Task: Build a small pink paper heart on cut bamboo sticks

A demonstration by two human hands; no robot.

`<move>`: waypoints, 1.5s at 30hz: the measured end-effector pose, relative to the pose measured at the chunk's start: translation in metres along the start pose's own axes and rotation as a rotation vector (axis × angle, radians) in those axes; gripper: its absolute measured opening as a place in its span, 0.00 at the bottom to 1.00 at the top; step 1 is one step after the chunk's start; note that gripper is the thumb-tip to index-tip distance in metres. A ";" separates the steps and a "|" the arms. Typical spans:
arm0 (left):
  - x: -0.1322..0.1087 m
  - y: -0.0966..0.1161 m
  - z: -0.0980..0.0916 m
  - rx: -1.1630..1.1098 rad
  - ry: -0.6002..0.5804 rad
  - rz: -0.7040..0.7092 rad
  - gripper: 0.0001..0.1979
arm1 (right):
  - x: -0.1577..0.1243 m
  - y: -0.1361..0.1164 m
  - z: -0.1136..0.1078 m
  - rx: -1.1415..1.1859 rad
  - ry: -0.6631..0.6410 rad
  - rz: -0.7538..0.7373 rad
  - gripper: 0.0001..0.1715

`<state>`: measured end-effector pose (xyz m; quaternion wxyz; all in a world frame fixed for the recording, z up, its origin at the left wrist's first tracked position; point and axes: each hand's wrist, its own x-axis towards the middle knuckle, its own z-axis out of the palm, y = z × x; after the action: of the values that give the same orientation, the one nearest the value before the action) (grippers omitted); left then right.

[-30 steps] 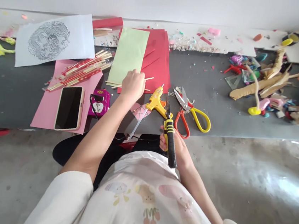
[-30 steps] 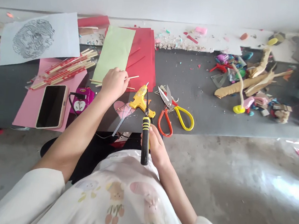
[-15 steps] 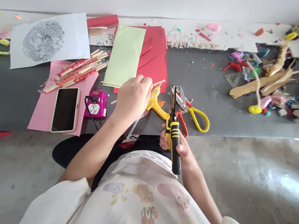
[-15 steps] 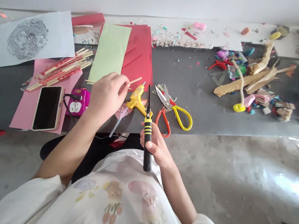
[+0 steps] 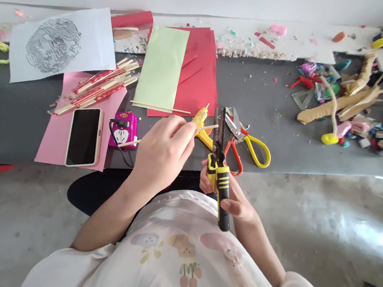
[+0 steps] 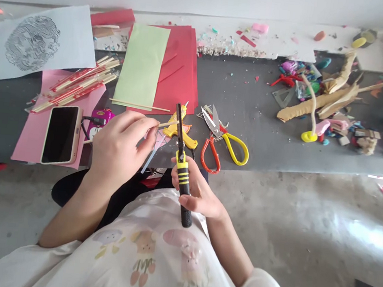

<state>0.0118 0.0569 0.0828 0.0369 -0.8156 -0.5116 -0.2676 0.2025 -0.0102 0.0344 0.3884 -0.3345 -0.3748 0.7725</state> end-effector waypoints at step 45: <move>-0.010 -0.005 0.000 0.133 -0.032 0.118 0.12 | 0.004 0.010 -0.011 0.028 -0.057 0.086 0.34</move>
<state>0.0041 0.0514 0.0770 0.0985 -0.8443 -0.4796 -0.2176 0.2055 -0.0072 0.0193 0.3486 -0.3228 -0.3599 0.8029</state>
